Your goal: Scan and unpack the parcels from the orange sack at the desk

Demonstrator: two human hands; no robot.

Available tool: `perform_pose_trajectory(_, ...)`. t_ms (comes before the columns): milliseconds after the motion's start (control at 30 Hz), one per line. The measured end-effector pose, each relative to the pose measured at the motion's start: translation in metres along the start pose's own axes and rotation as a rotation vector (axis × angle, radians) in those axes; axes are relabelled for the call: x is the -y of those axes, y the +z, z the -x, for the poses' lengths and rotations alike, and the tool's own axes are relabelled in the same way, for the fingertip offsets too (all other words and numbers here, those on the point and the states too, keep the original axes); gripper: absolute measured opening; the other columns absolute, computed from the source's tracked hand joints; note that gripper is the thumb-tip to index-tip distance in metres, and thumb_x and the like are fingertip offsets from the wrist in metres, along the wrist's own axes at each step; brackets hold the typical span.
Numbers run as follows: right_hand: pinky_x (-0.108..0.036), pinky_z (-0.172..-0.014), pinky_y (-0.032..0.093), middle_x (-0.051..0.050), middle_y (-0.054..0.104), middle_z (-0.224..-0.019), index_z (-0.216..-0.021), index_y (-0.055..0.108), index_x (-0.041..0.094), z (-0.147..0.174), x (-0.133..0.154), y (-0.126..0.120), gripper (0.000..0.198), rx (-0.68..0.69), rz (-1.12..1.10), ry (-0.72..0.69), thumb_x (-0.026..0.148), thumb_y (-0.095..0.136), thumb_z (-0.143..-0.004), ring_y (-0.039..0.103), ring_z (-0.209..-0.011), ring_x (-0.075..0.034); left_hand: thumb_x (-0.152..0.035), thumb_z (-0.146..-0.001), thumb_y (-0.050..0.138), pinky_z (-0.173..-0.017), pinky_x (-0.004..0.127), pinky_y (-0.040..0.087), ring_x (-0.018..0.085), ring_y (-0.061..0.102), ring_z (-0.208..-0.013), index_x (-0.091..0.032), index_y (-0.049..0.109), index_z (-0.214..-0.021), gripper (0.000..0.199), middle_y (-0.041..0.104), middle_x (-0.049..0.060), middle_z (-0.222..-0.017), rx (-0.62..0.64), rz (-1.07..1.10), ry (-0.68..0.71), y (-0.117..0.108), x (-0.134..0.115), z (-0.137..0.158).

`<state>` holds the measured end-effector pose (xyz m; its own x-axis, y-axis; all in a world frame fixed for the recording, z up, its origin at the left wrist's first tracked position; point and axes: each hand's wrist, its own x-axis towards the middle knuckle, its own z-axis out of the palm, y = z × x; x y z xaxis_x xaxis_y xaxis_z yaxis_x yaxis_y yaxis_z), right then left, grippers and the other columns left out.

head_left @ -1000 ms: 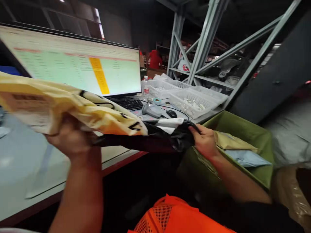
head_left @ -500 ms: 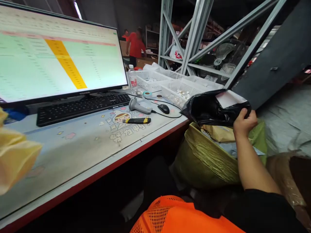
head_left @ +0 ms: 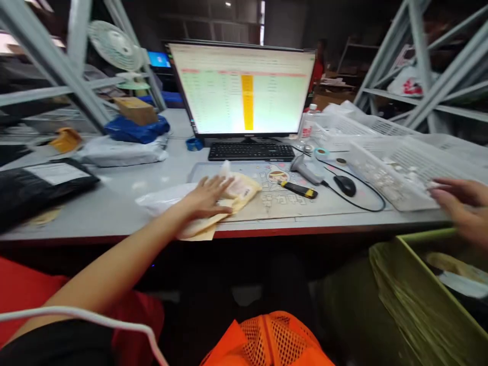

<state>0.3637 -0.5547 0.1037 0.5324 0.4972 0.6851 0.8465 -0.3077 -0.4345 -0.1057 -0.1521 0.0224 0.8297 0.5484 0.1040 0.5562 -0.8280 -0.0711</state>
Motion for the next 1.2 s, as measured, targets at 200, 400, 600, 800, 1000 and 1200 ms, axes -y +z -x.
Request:
perform_pose_trajectory(200,-0.047,-0.110,0.053,-0.007,0.075,-0.128,-0.127,0.074,0.023,0.005,0.258,0.234,0.042,0.498,-0.601,-0.635,0.044,0.044,-0.106,0.070,-0.118,-0.027,-0.066,-0.102,0.049,-0.131,0.055,0.009,0.036,0.023,-0.162,-0.033,0.030,-0.168,0.077,0.030,0.009,-0.174,-0.196,-0.087,-0.017,-0.013,-0.030,0.010)
perform_pose_trajectory(400,-0.049,-0.132,0.019,-0.008,0.032,-0.173,-0.167,0.038,0.020,0.012,0.300,0.376,0.066,0.895,-0.245,-0.737,0.051,0.041,-0.109,0.022,-0.162,-0.031,-0.076,-0.093,0.055,-0.130,0.066,0.002,0.044,0.006,-0.164,-0.029,0.034,-0.168,0.091,0.014,0.010,-0.178,-0.240,-0.020,-0.482,0.032,-0.023,0.074)
perform_pose_trajectory(600,-0.065,-0.130,0.002,-0.002,0.004,-0.178,-0.173,0.015,0.032,-0.017,0.270,0.397,0.086,1.018,0.120,-0.535,0.078,0.035,-0.102,0.003,-0.164,-0.041,-0.074,-0.094,0.054,-0.130,0.068,0.005,0.043,0.001,-0.164,-0.034,0.027,-0.170,0.090,0.007,0.006,-0.180,-0.205,0.113,-0.562,0.056,-0.011,0.096)
perform_pose_trajectory(800,-0.053,-0.131,0.018,-0.017,0.037,-0.169,-0.163,0.043,0.011,-0.013,0.260,0.374,0.061,0.697,0.077,-0.605,0.039,0.040,-0.109,0.029,-0.159,-0.034,-0.075,-0.092,0.056,-0.130,0.068,0.006,0.043,0.003,-0.164,-0.036,0.030,-0.168,0.089,0.011,0.005,-0.179,-0.157,0.138,-0.557,0.038,-0.008,0.095)
perform_pose_trajectory(1000,-0.044,-0.112,0.047,-0.018,0.067,-0.140,-0.147,0.061,0.011,-0.062,0.177,0.312,0.053,0.381,-0.012,-0.307,0.035,0.050,-0.101,0.064,-0.126,-0.033,-0.057,-0.097,0.058,-0.134,0.060,0.010,0.041,0.010,-0.164,-0.017,0.053,-0.156,0.071,0.025,0.014,-0.176,-0.286,0.129,-0.475,-0.005,-0.047,0.066)
perform_pose_trajectory(1200,-0.047,-0.102,0.050,-0.027,0.066,-0.136,-0.148,0.056,0.006,-0.085,0.108,0.278,0.063,0.472,0.390,-0.011,0.043,0.060,-0.097,0.064,-0.126,-0.039,-0.052,-0.107,0.042,-0.133,0.045,0.027,0.030,0.034,-0.159,-0.009,0.049,-0.158,0.066,0.042,0.014,-0.167,-0.285,0.342,-0.076,0.034,-0.141,0.003)
